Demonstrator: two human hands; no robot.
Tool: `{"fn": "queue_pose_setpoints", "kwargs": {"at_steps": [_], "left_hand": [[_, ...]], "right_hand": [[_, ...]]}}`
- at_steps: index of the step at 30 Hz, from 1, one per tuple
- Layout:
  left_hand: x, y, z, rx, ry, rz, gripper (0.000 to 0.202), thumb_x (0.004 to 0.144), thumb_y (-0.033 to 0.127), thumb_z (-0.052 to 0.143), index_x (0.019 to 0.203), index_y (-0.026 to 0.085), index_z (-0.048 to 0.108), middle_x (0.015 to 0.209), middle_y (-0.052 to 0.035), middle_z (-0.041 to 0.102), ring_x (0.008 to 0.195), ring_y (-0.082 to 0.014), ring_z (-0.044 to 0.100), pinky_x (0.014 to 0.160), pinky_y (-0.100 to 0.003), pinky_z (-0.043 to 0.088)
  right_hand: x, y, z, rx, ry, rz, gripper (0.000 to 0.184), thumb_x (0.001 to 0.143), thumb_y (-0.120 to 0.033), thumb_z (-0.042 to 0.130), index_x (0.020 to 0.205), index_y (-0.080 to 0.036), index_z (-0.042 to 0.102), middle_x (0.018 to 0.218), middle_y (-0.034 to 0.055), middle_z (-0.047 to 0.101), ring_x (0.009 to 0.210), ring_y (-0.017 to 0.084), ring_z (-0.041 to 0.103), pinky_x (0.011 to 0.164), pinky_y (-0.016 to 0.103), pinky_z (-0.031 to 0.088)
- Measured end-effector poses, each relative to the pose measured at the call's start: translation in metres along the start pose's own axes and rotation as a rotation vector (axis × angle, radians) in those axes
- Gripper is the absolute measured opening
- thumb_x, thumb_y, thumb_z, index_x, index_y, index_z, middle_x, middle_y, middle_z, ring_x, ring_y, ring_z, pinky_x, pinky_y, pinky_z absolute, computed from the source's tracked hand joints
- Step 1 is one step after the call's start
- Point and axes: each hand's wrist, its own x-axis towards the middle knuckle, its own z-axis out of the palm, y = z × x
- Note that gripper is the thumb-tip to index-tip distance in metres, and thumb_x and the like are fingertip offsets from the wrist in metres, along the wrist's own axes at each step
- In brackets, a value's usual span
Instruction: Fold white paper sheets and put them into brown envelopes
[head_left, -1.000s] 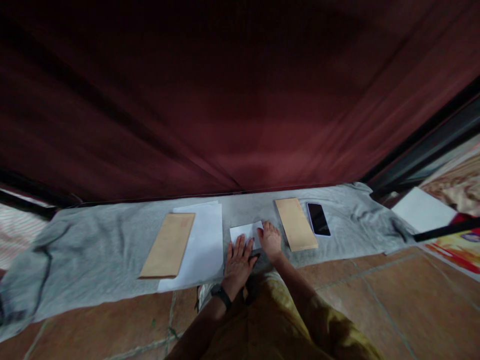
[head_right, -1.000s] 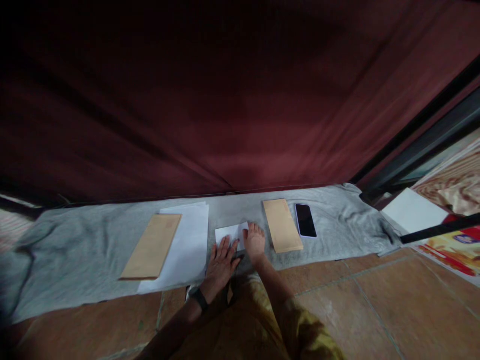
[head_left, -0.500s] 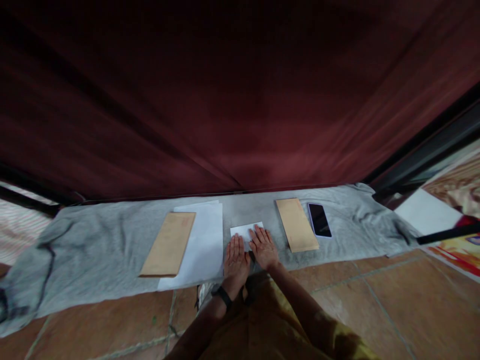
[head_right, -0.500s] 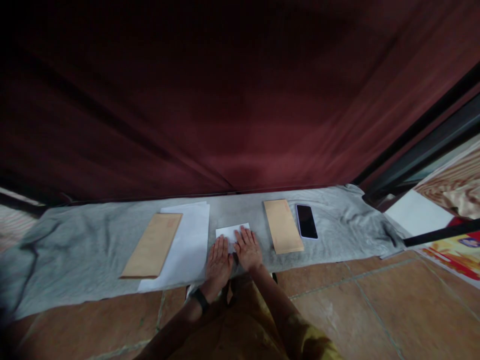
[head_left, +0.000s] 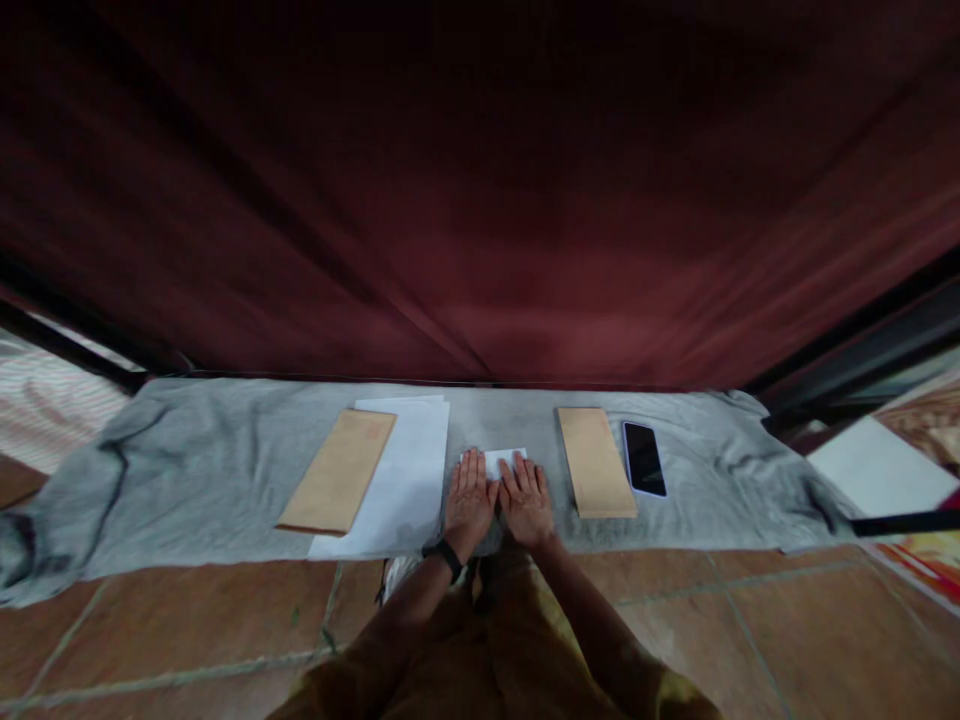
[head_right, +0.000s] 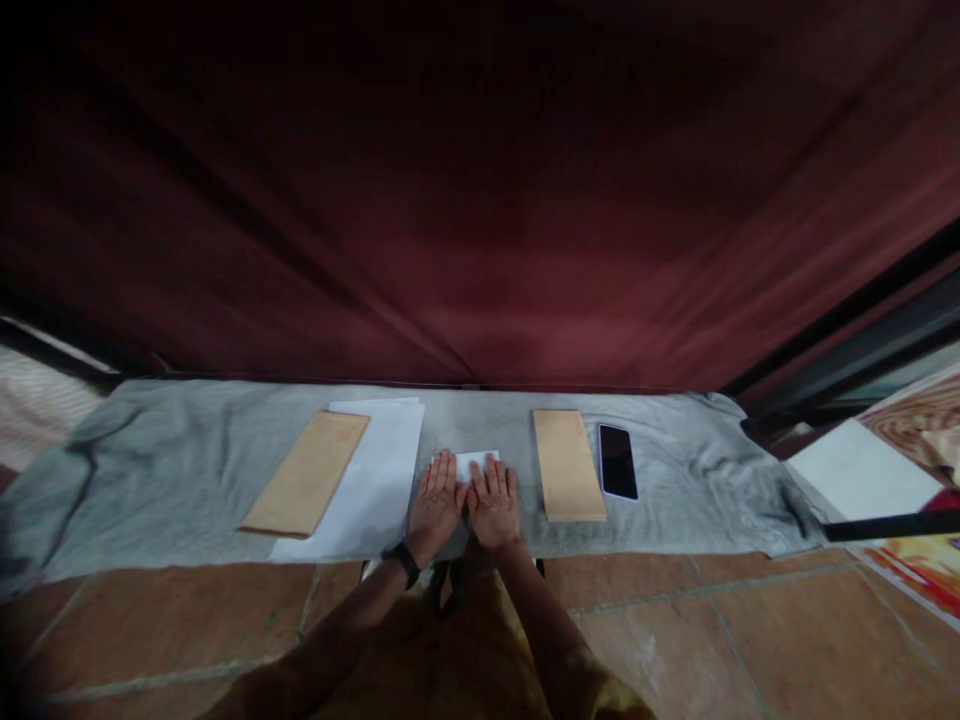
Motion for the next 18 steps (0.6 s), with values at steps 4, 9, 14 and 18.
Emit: {"fn": "queue_pose_setpoints", "kwargs": {"at_steps": [4, 9, 14, 18], "left_hand": [[-0.005, -0.005, 0.002, -0.001, 0.022, -0.015, 0.063, 0.098, 0.033, 0.037, 0.153, 0.002, 0.030, 0.160, -0.0205, 0.033, 0.151, -0.0289, 0.025, 0.120, -0.048, 0.032], [-0.020, -0.006, 0.002, 0.008, 0.055, -0.015, 0.062, 0.099, 0.031, 0.037, 0.155, 0.008, 0.027, 0.160, -0.0174, 0.033, 0.150, -0.0280, 0.028, 0.120, -0.051, 0.030], [-0.046, -0.007, -0.007, 0.043, -0.003, 0.128, 0.056, 0.099, 0.030, 0.041, 0.154, 0.023, 0.034, 0.162, -0.0079, 0.033, 0.150, -0.0258, 0.028, 0.121, -0.050, 0.028], [-0.055, -0.009, -0.019, 0.040, -0.041, 0.162, 0.060, 0.098, 0.038, 0.046, 0.155, 0.023, 0.032, 0.162, -0.0104, 0.032, 0.150, -0.0272, 0.028, 0.121, -0.051, 0.029]], "right_hand": [[-0.005, 0.005, 0.000, 0.000, 0.022, 0.014, 0.051, 0.103, -0.037, 0.042, 0.151, -0.021, 0.043, 0.157, 0.0136, 0.039, 0.142, 0.030, 0.039, 0.116, 0.050, 0.026], [-0.012, 0.014, 0.000, -0.010, 0.021, 0.027, 0.056, 0.104, -0.041, 0.037, 0.154, -0.014, 0.036, 0.156, 0.0141, 0.041, 0.143, 0.029, 0.038, 0.117, 0.049, 0.024], [-0.013, 0.017, 0.001, -0.011, 0.000, 0.046, 0.058, 0.104, -0.041, 0.037, 0.156, -0.016, 0.032, 0.157, 0.0126, 0.041, 0.144, 0.028, 0.036, 0.118, 0.049, 0.024], [-0.013, 0.018, -0.001, 0.011, -0.003, 0.046, 0.056, 0.104, -0.037, 0.036, 0.156, -0.016, 0.033, 0.156, 0.0115, 0.042, 0.144, 0.028, 0.036, 0.118, 0.048, 0.024]]}}
